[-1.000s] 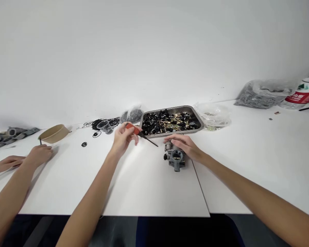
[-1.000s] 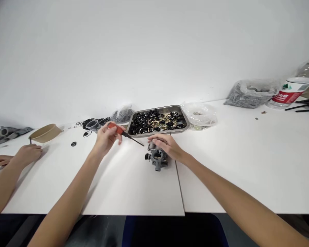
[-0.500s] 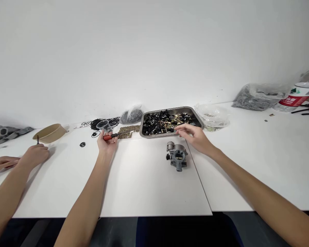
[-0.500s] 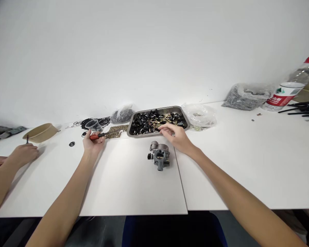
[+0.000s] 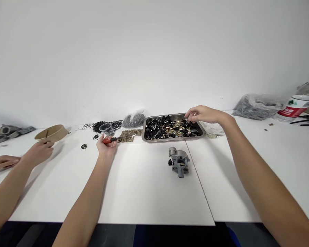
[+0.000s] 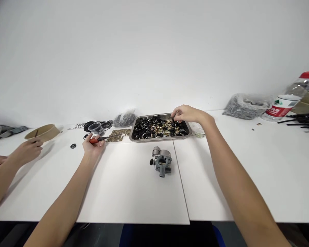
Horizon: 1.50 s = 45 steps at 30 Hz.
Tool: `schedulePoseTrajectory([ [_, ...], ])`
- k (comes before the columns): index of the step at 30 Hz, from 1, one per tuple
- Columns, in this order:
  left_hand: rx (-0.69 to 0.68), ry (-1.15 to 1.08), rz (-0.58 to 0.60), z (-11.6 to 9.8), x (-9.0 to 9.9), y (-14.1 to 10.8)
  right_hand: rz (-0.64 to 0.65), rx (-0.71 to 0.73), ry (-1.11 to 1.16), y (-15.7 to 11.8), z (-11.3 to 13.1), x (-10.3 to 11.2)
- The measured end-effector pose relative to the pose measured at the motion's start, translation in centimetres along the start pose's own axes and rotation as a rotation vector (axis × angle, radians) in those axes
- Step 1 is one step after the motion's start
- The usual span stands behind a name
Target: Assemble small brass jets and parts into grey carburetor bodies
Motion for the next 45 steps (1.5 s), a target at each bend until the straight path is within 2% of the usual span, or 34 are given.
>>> schedulePoseTrajectory([
  [2, -0.011, -0.010, -0.023, -0.2, -0.1, -0.1, -0.082, 0.000, 0.001, 1.4, -0.7, -1.1],
  [5, -0.022, -0.008, -0.040, -0.5, -0.2, -0.3, -0.151, 0.027, -0.008, 3.2, -1.8, -4.3],
  [9, -0.038, 0.000, -0.061, -0.8, -0.3, -0.3, -0.143, 0.099, -0.023, 4.6, -3.1, -8.8],
  [13, -0.046, 0.003, -0.067, -0.9, -0.2, -0.2, -0.140, 0.155, -0.043, 5.0, -4.1, -11.0],
  [18, -0.046, 0.017, -0.078, -0.8, -0.1, -0.2, -0.141, 0.148, -0.033, 5.1, -4.6, -10.9],
  [22, -0.061, 0.023, -0.091, -0.8, -0.3, -0.4, -0.192, 0.146, -0.029, 5.0, -4.4, -10.7],
  [30, -0.064, 0.085, -0.063, -0.9, -0.6, -0.8, -0.479, 0.026, 0.037, 4.9, -4.3, -9.7],
  [35, -0.079, 0.123, -0.038, -1.0, -0.6, -1.0, -0.573, -0.104, 0.115, 5.3, -5.5, -8.9],
  [39, -0.073, 0.120, -0.037, -1.0, -0.6, -0.9, -0.558, -0.073, 0.081, 5.3, -5.3, -9.2],
  [45, -0.073, 0.056, -0.061, -1.1, -0.7, -0.9, -0.416, 0.120, -0.026, 4.6, -3.5, -10.1],
])
Point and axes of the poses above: each hand's wrist, its own y-axis towards the middle knuckle, its own x-axis out of the back of the hand, z = x × y, the point moved 2 cm from there along y, towards the middle knuckle, and after that the axes turned 1 degree about -y, right-handed, at the moved point
